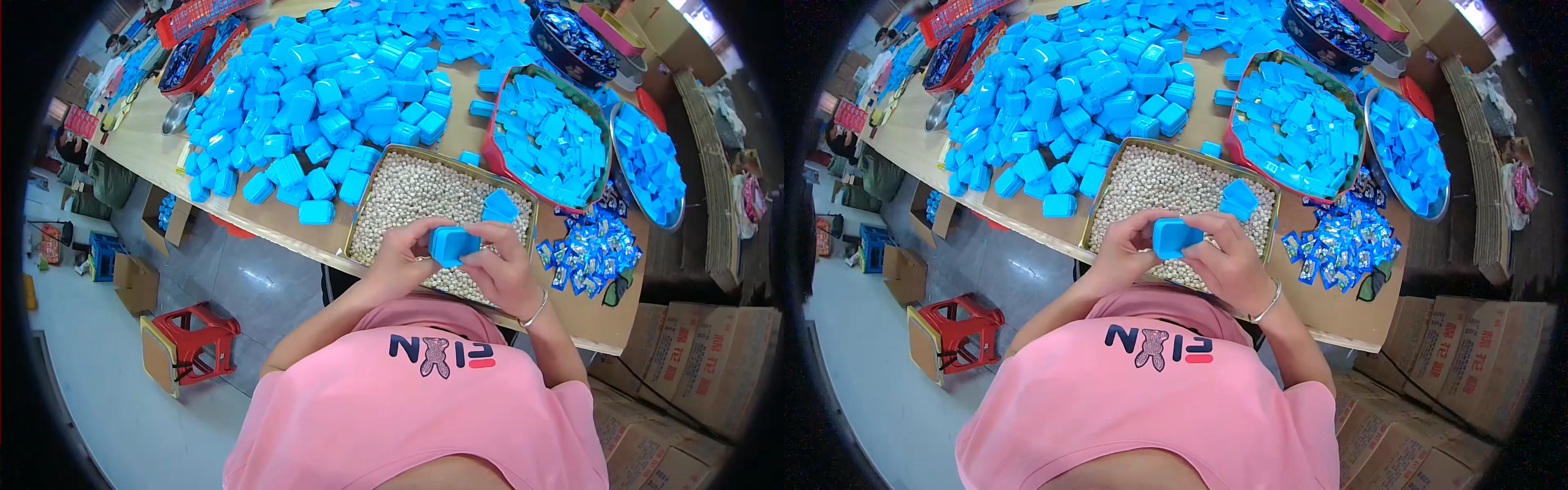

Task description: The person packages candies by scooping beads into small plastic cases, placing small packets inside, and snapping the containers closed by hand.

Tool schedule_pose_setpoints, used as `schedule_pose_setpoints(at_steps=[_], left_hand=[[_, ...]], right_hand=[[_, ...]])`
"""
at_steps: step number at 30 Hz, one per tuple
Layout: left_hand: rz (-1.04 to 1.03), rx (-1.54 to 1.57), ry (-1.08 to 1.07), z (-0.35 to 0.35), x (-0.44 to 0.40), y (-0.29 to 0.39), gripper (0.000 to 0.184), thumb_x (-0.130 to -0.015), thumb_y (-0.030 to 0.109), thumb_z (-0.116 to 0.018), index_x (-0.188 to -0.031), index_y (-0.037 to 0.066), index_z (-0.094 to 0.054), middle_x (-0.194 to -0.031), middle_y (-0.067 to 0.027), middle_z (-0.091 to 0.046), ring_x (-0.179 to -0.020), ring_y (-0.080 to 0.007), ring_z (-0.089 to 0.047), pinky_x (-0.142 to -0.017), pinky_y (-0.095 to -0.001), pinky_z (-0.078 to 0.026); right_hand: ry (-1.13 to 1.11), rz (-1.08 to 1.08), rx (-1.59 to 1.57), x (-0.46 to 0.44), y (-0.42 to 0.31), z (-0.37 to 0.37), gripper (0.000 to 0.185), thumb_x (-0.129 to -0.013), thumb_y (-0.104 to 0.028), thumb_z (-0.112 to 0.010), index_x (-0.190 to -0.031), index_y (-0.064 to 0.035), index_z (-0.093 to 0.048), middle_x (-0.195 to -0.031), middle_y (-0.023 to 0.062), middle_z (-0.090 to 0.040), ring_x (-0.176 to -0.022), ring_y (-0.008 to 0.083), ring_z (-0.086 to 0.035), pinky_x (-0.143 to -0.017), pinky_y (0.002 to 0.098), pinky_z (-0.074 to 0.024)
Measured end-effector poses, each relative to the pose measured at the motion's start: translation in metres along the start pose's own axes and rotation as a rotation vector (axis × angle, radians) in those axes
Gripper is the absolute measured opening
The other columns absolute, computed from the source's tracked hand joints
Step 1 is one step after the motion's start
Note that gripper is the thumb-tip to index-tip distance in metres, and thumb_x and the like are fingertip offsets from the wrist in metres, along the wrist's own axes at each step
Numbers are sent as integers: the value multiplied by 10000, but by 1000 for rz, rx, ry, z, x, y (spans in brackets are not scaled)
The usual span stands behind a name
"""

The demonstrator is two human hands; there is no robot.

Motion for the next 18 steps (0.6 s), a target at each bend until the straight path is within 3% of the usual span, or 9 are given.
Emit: schedule_pose_setpoints(at_steps=[12,18], left_hand=[[-1,-84,-3,2,0,0,542,-703,-144,-593,-1219,17,-549,-1033,-87,-650,-884,-128,-610,-762,-220,-508],[-114,-206,11,-4,4,1,547,-705,-145,-599,-1226,16,-547,-1052,-96,-642,-902,-135,-610,-787,-229,-510]], right_hand=[[-30,-27,134,-3,-2,-3,118,-725,-28,-696,-798,-52,-607,-1185,67,-574,-999,274,-563,-817,359,-484],[-17,50,153,-1,-2,1,117,-724,-30,-694,-794,-44,-602,-1172,66,-578,-1002,277,-572,-812,352,-496]])
Point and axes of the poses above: each hand's wrist, its own x-axis away from the middle knuckle, its own z-axis out of the back of the hand, y = z × x, the point moved 2 cm from there along -x, towards the middle knuckle
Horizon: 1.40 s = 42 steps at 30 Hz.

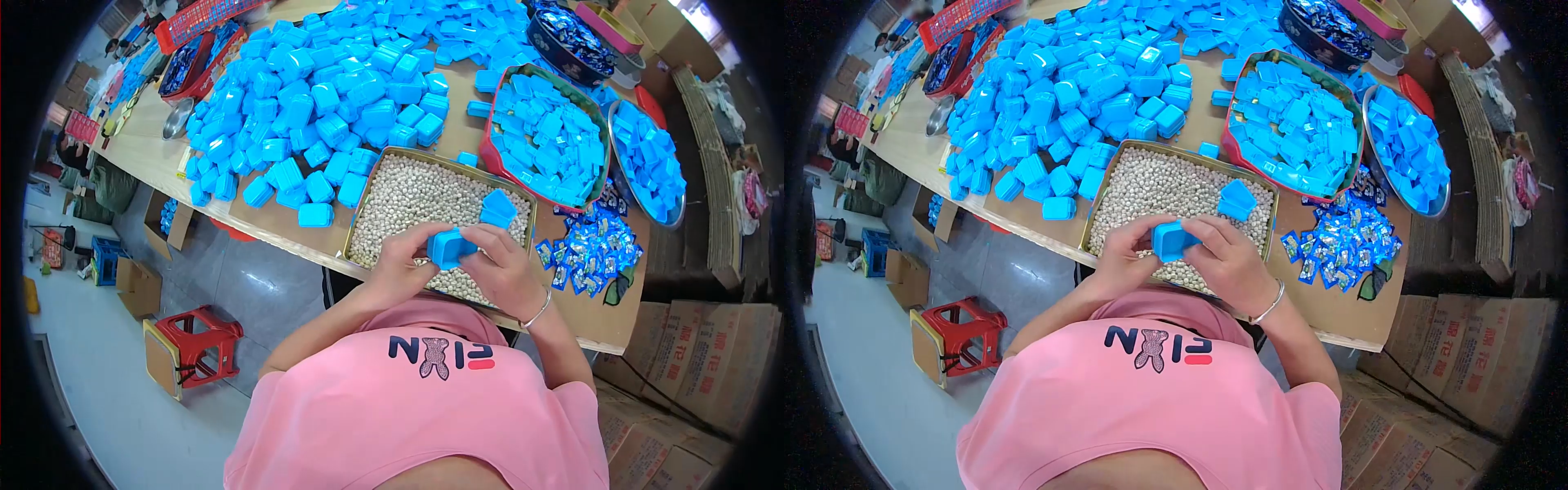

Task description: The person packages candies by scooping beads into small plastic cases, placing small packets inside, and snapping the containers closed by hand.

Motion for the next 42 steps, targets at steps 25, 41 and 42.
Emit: schedule_pose_setpoints(at_steps=[25,41,42], left_hand=[[78,198,6,-12,3,28,412,-812,-91,-558,-1202,41,-541,-1123,-84,-554,-968,-155,-544,-787,-240,-471],[-33,-20,31,-20,-5,-16,301,-804,-65,-533,-1085,38,-568,-1052,-92,-582,-846,-155,-536,-756,-224,-447],[90,48,59,-18,-6,-23,288,-819,-50,-531,-1090,39,-570,-1030,-87,-593,-830,-145,-541,-750,-222,-456]], right_hand=[[215,-634,-758,28,0,-8,156,-758,32,-680,-804,-43,-551,-1061,108,-583,-900,161,-546,-741,249,-452],[201,-663,-635,49,18,-15,121,-771,2,-673,-771,-30,-556,-937,68,-606,-794,153,-545,-679,239,-438],[167,-674,-518,61,30,-9,100,-773,-18,-669,-786,-36,-572,-936,68,-606,-782,161,-548,-669,252,-440]])
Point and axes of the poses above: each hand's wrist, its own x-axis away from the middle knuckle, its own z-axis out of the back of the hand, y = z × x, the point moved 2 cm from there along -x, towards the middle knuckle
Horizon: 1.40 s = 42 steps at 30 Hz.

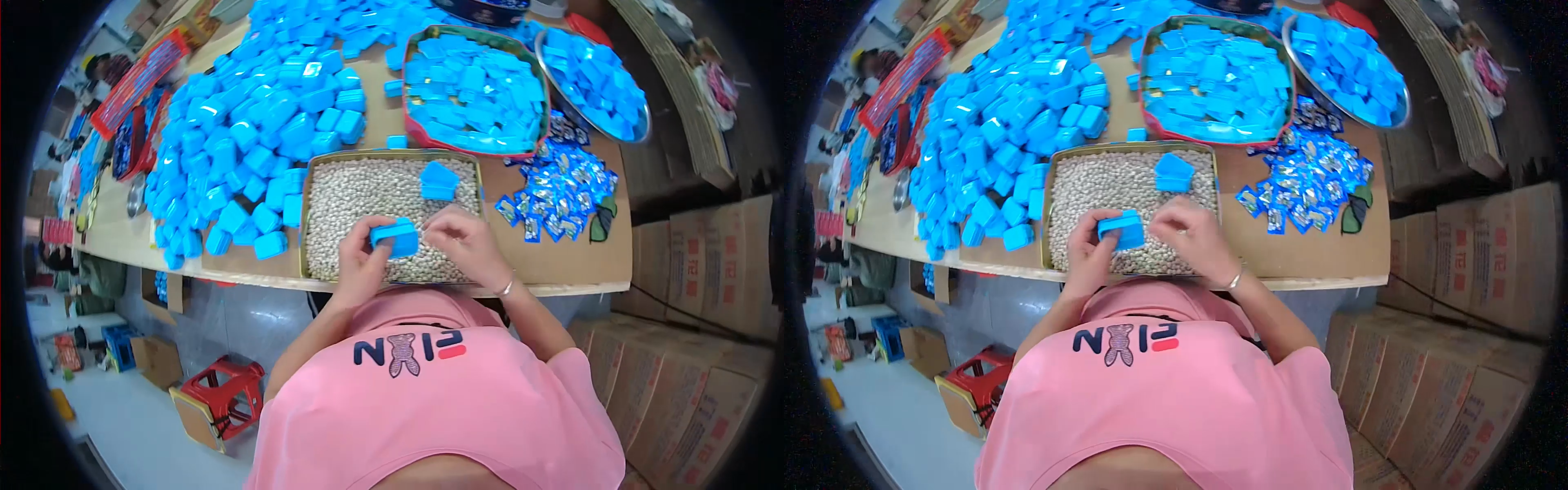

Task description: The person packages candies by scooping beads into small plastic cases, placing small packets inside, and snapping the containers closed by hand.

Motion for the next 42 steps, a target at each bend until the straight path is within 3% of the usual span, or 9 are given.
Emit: schedule_pose_setpoints(at_steps=[6,11,16,18,21,29,34,38,42], left_hand=[[286,247,71,10,-6,-24,268,-853,-8,-537,-1114,44,-574,-1015,-84,-608,-817,-128,-565,-717,-224,-499],[440,475,53,-3,-7,-21,276,-857,8,-554,-1129,50,-575,-1007,-91,-608,-803,-133,-586,-679,-223,-526],[475,451,21,-3,-5,-15,288,-858,17,-561,-1146,36,-562,-1025,-91,-609,-804,-131,-598,-659,-217,-527],[465,410,-4,-5,0,-21,294,-861,14,-559,-1155,32,-555,-1030,-99,-607,-818,-138,-603,-666,-217,-533],[391,297,-144,-12,-6,-28,313,-870,6,-553,-1183,18,-532,-1045,-121,-602,-860,-159,-618,-688,-220,-551],[407,364,-297,-9,4,-11,359,-897,22,-540,-1254,-3,-504,-1106,-133,-597,-918,-165,-615,-778,-243,-549],[425,465,-257,-18,-3,-5,340,-912,34,-538,-1249,1,-514,-1129,-133,-602,-912,-162,-620,-761,-248,-552],[452,577,-160,-6,-6,-2,334,-903,29,-555,-1235,11,-528,-1114,-128,-609,-906,-159,-621,-743,-243,-552],[519,674,-175,-14,-11,-8,317,-911,20,-540,-1225,-4,-514,-1108,-141,-603,-885,-181,-638,-741,-259,-573]], right_hand=[[184,-55,1145,23,59,69,87,-774,-57,-654,-860,-45,-648,-826,72,-610,-676,222,-553,-635,322,-439],[35,185,1360,18,64,64,116,-807,-36,-620,-912,-39,-669,-763,66,-576,-604,200,-505,-595,301,-422],[270,33,610,10,17,68,154,-820,0,-601,-945,-44,-682,-755,69,-557,-581,171,-474,-558,277,-404],[95,-35,148,4,-7,53,192,-812,19,-613,-976,-45,-692,-741,54,-563,-580,154,-474,-545,262,-392],[-103,-154,-45,-2,-31,17,119,-774,13,-640,-875,-37,-678,-733,47,-568,-588,153,-490,-546,268,-396],[-99,23,415,-9,-30,-1,115,-718,-14,-667,-770,-41,-568,-751,53,-554,-612,166,-518,-564,293,-421],[45,-39,89,-1,-31,19,157,-738,-71,-701,-824,-50,-571,-789,57,-548,-631,188,-522,-574,300,-423],[324,-294,1005,45,14,82,184,-786,-191,-691,-822,-48,-582,-750,87,-581,-623,275,-550,-572,369,-449],[318,-317,1257,75,55,88,183,-783,-204,-670,-788,-45,-580,-790,116,-607,-639,325,-587,-574,396,-465]])
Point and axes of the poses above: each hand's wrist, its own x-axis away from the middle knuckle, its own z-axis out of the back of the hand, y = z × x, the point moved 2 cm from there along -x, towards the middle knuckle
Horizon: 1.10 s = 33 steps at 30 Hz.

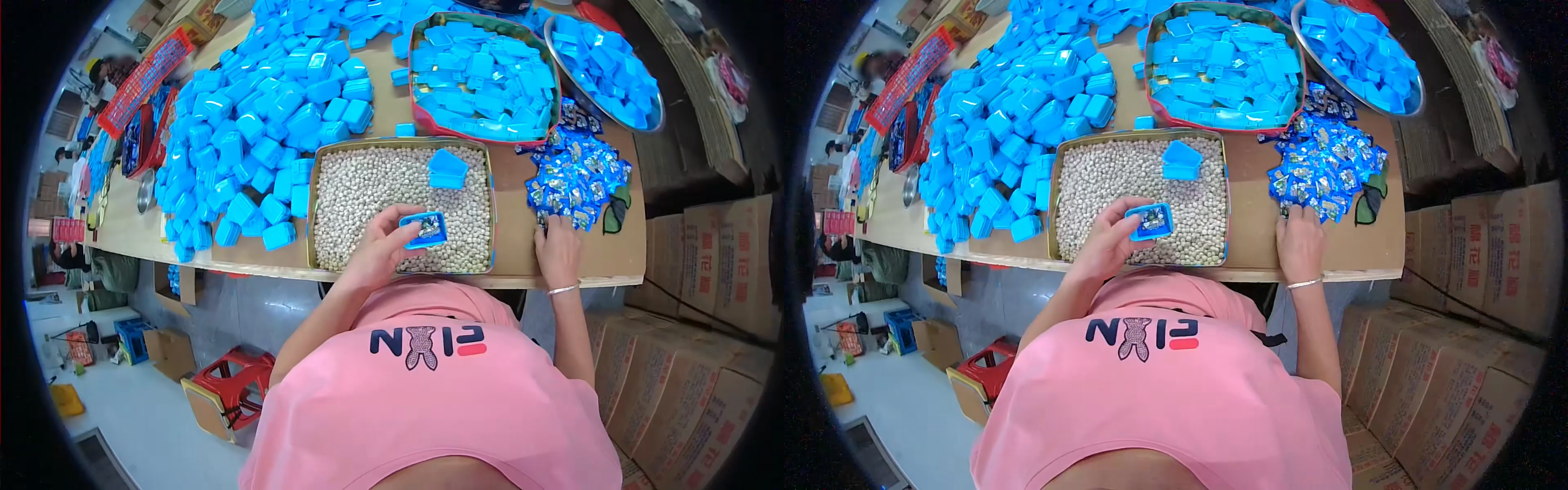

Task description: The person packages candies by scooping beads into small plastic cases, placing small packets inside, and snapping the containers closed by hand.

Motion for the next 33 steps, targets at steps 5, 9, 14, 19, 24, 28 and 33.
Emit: schedule_pose_setpoints(at_steps=[5,9,14,19,24,28,33], left_hand=[[-65,-577,143,7,-10,-6,264,-920,54,-539,-1178,-2,-534,-1078,-134,-613,-878,-173,-637,-722,-257,-573],[-168,-566,195,14,-2,-5,230,-950,115,-499,-1142,-3,-546,-1063,-130,-618,-870,-157,-631,-707,-249,-569],[-35,-71,73,7,-2,-6,253,-968,152,-471,-1157,0,-545,-1069,-131,-616,-866,-152,-630,-709,-245,-568],[-115,-107,85,2,10,2,270,-978,161,-450,-1176,-1,-536,-1076,-131,-615,-874,-164,-636,-720,-251,-571],[-25,-14,178,18,19,10,269,-965,154,-499,-1187,7,-538,-1062,-116,-599,-895,-152,-609,-737,-278,-562],[-43,-115,214,24,21,15,253,-936,84,-516,-1175,3,-538,-1057,-120,-608,-851,-154,-619,-718,-252,-565],[-83,-233,231,41,21,9,258,-897,30,-556,-1154,16,-556,-1008,-96,-609,-834,-129,-594,-744,-255,-552]], right_hand=[[-98,92,82,1,-1,1,122,-742,-121,-644,-807,-43,-575,-798,140,-592,-649,312,-583,-577,404,-470],[-89,50,-148,-6,-10,28,85,-714,-71,-624,-781,-57,-572,-775,95,-587,-637,267,-564,-568,368,-453],[213,641,-572,-7,-111,78,148,-690,-13,-639,-805,-84,-579,-809,26,-608,-669,203,-563,-622,304,-463],[0,865,-369,-7,-157,56,133,-754,-85,-617,-879,-90,-570,-911,33,-607,-727,200,-577,-642,322,-468],[-91,909,-561,-40,-160,54,101,-762,-89,-604,-859,-96,-573,-849,35,-592,-723,213,-572,-634,330,-457],[67,808,-347,-131,-181,16,49,-741,-97,-613,-786,-108,-599,-799,50,-599,-711,254,-567,-631,373,-445],[-114,1045,163,-205,-245,-37,66,-732,-96,-589,-776,-137,-614,-793,56,-608,-739,250,-576,-686,391,-451]])
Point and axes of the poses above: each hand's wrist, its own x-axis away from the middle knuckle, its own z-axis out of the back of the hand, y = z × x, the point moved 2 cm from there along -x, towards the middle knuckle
